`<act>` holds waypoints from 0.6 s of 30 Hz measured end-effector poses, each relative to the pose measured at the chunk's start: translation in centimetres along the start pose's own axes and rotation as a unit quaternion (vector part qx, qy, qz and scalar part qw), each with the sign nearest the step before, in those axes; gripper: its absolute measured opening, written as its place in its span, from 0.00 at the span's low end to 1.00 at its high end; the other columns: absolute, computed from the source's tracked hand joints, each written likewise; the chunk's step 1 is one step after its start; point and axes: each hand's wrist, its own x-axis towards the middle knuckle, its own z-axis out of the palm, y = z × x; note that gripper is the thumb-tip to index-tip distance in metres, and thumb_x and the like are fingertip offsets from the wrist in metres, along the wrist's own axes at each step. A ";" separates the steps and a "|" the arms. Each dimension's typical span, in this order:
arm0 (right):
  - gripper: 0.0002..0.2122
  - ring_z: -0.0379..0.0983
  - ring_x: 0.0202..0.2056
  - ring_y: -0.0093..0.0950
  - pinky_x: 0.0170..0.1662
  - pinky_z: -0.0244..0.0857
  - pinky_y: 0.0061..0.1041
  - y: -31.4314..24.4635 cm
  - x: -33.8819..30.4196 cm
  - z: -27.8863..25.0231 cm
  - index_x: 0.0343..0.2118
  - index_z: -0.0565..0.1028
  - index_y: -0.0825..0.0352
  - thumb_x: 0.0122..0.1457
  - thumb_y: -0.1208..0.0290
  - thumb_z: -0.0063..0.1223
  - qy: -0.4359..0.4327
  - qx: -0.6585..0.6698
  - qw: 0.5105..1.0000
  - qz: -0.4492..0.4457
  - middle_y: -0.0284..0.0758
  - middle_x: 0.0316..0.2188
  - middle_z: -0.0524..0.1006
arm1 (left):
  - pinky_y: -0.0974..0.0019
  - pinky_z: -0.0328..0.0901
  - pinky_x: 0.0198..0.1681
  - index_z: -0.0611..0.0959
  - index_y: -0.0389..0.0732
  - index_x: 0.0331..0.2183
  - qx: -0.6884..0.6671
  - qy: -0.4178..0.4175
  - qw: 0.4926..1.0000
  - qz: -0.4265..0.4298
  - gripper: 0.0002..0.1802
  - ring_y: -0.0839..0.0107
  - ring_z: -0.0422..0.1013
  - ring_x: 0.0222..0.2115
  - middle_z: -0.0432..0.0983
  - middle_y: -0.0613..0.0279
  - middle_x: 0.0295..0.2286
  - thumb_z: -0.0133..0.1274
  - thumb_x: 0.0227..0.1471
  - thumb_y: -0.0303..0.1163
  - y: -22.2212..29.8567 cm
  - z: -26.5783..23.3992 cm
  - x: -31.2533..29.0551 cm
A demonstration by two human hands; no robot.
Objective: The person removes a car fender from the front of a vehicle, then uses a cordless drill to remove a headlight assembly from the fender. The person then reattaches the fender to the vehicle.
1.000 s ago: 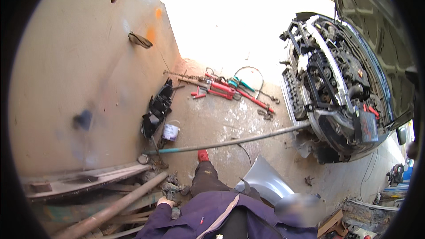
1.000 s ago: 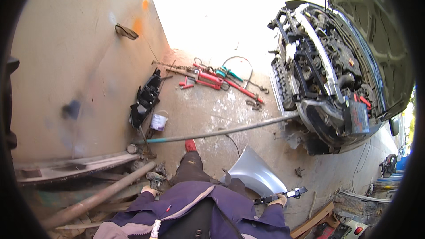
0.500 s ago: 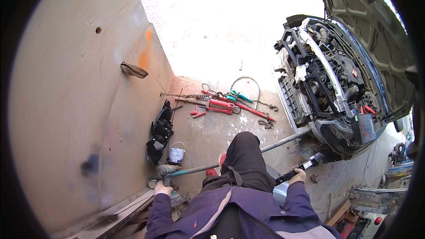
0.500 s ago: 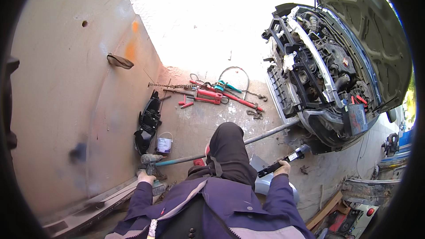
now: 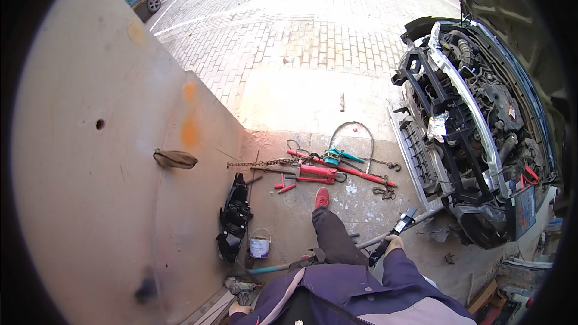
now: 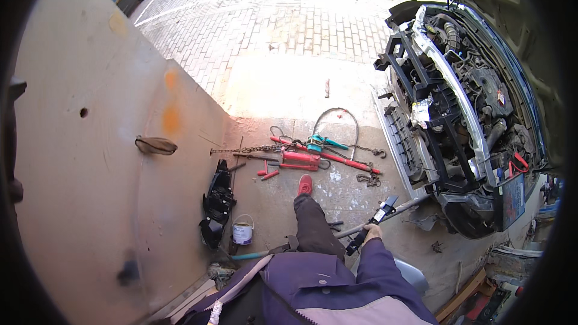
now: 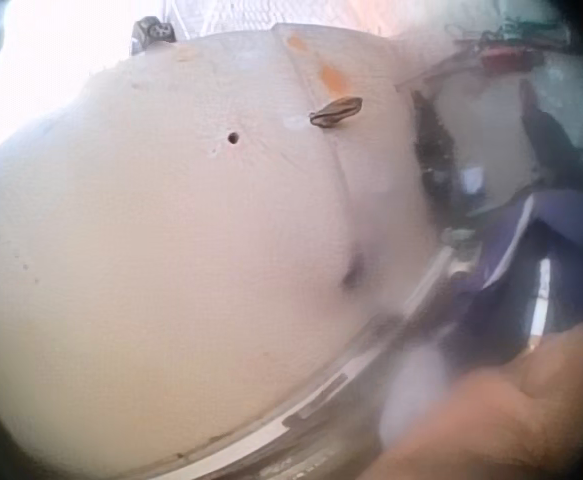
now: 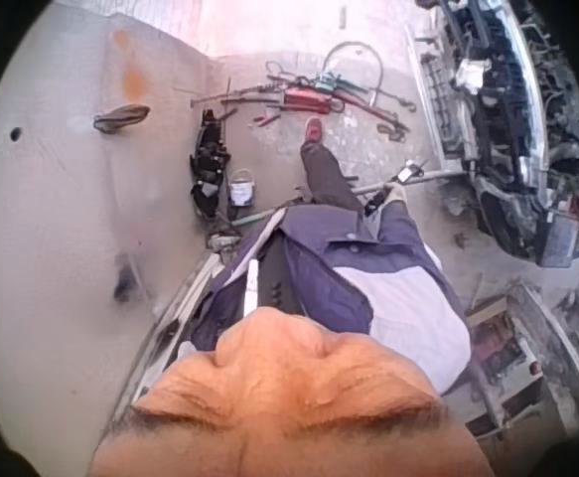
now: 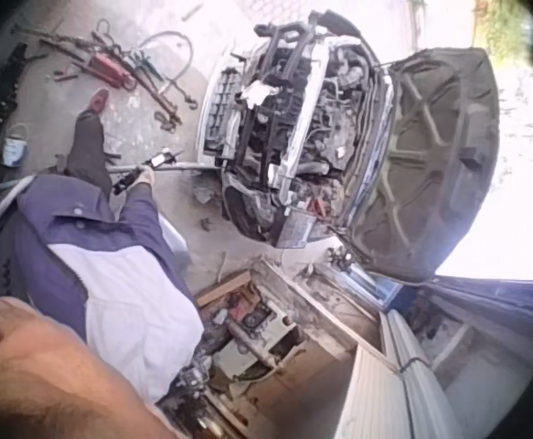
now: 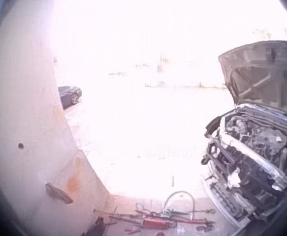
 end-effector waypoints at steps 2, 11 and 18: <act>0.09 0.76 0.25 0.43 0.31 0.74 0.43 -3.9 0.2 6.4 0.34 0.78 0.73 0.49 0.77 0.62 0.006 -0.064 0.998 -0.018 0.41 0.27 0.78 | 0.51 0.72 0.60 0.86 0.31 0.48 0.026 0.003 1.000 0.000 0.40 0.46 0.80 0.51 0.84 0.35 0.45 0.76 0.32 0.43 3.9 -4.3 0.5; 0.12 0.77 0.23 0.36 0.28 0.74 0.39 -18.6 0.5 20.9 0.36 0.80 0.70 0.45 0.83 0.60 -0.089 -0.157 0.980 -0.087 0.37 0.26 0.80 | 0.50 0.72 0.59 0.85 0.28 0.46 -0.050 0.198 0.974 0.093 0.38 0.39 0.80 0.50 0.84 0.32 0.43 0.76 0.32 0.39 26.7 -24.5 2.6; 0.11 0.78 0.27 0.46 0.32 0.72 0.49 -21.6 2.0 21.8 0.34 0.80 0.77 0.44 0.83 0.64 0.014 -0.120 0.992 -0.027 0.46 0.28 0.80 | 0.50 0.74 0.53 0.84 0.27 0.42 -0.135 0.276 0.939 0.156 0.33 0.40 0.82 0.43 0.85 0.36 0.38 0.73 0.31 0.32 40.3 -34.4 6.6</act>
